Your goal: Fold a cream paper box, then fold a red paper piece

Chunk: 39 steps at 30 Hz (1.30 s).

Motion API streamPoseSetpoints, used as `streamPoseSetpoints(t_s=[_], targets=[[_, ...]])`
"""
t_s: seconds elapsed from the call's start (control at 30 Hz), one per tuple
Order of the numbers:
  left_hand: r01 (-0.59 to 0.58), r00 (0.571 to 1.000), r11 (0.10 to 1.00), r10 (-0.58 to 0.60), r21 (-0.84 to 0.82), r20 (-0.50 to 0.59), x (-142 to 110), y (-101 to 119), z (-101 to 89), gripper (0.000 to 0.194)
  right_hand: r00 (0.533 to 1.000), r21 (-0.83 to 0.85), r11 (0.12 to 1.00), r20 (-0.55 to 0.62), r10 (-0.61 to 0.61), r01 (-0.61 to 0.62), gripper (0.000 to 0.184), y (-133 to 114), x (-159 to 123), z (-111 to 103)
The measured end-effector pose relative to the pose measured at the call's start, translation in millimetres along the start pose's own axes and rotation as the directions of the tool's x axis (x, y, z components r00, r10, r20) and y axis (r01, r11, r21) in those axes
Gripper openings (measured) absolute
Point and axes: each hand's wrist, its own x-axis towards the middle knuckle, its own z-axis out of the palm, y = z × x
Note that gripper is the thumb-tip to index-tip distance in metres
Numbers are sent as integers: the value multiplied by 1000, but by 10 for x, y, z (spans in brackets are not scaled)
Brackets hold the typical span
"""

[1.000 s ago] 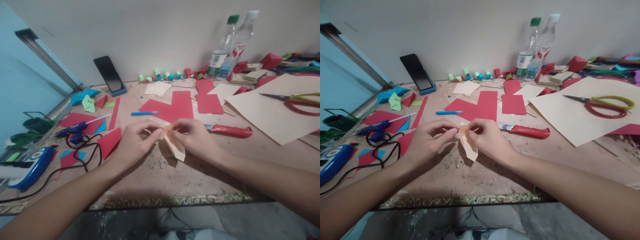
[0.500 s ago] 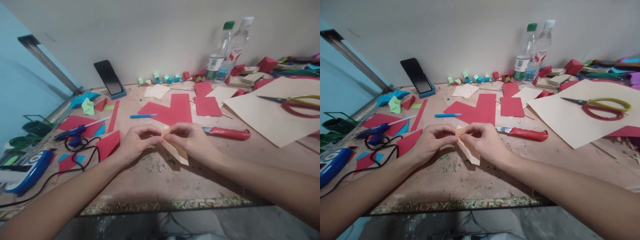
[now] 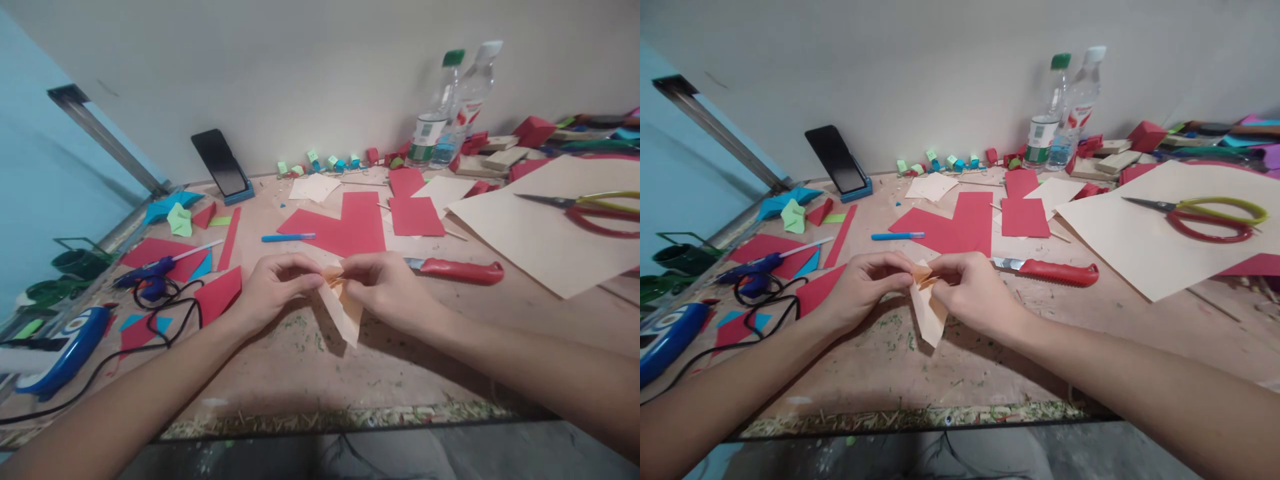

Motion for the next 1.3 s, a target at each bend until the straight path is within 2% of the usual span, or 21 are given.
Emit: streamPoseSetpoints(t_s=[0.27,0.43,0.57,0.7,0.87,0.97,1.2,1.3], targets=[[20,1000,1000,-20,-3,5,-4,-9,8,14,1000,-30,999,-24,-12,11,15,5,6,0],[35,999,999,-34,-26,35,-25,26,45,12,999,-49,999,-36,-21,20,19,13,14,5],[-31,999,995,27,92,46,-71,67,32,9,998,-68,997,-58,-24,20,19,38,19,9],[-102,992,981,87,164,95,-155,137,21,15,995,-161,987,-100,-27,11,24,36,-6,8],[-26,992,944,-16,328,124,-231,186,108,30,992,-287,957,-101,-75,43,25,13,-68,24],[-2,991,944,-41,331,126,-236,161,160,35,992,-358,933,-92,-81,43,23,-5,-83,37],[51,992,899,-97,436,83,-221,132,170,43,996,-361,932,-78,-50,18,27,-54,-90,62],[37,997,878,-64,478,41,-222,105,166,46,997,-381,924,-65,-52,23,26,-66,-102,70]])
